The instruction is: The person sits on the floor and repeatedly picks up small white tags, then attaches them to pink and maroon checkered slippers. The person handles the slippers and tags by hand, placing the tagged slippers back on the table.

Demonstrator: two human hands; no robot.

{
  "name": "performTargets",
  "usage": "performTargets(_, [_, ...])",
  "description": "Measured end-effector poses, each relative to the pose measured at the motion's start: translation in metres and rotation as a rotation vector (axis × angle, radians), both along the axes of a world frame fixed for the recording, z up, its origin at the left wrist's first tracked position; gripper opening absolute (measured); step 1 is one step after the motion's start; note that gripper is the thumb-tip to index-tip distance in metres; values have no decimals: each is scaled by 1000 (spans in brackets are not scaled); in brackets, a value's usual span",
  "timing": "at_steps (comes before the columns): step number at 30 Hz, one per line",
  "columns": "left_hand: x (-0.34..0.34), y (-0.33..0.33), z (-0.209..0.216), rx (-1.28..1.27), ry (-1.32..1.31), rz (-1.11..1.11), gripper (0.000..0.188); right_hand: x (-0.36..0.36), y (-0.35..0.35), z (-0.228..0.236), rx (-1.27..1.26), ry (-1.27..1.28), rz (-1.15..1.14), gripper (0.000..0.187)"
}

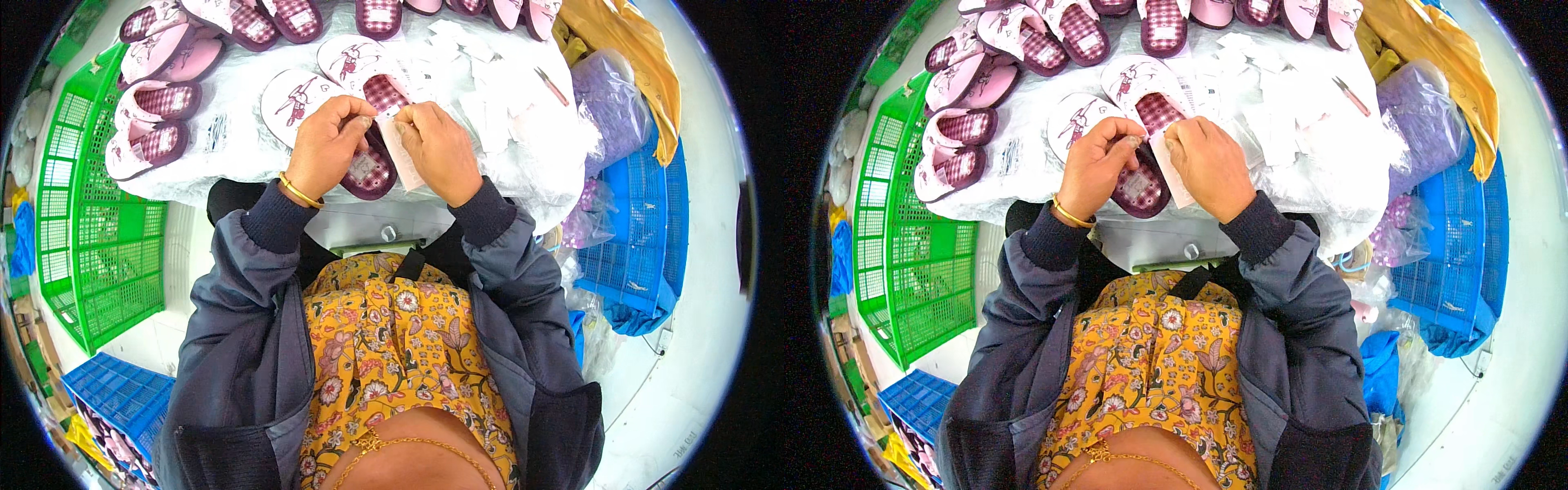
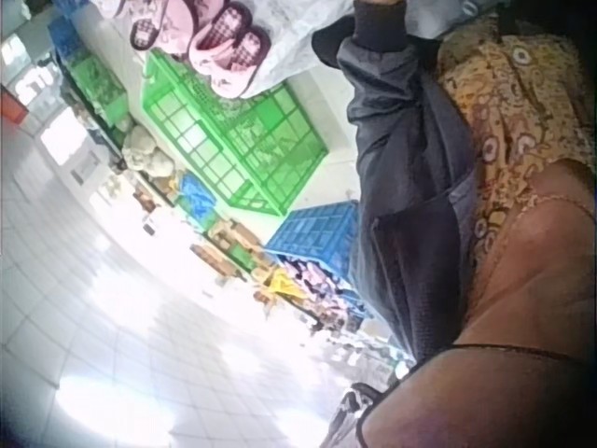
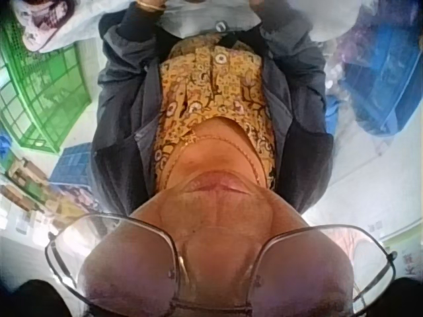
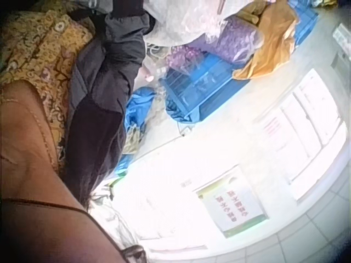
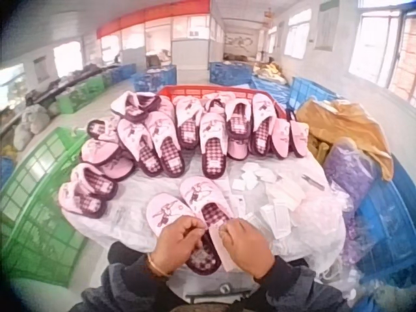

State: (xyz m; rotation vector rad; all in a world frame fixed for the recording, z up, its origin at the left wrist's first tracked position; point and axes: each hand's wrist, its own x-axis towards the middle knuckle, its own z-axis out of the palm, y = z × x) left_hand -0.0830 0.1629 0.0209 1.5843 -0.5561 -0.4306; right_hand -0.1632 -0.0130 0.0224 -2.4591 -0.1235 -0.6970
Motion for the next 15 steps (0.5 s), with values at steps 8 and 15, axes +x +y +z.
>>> performTargets(8, [-1, -3, 1, -30, 65, -29, 14, 2, 8, -5, 245, 6, -18, 14])
performTargets(15, [1, -4, -6, 34, -41, -13, 13, 2, 12, -7, 340, -3, 4, 13])
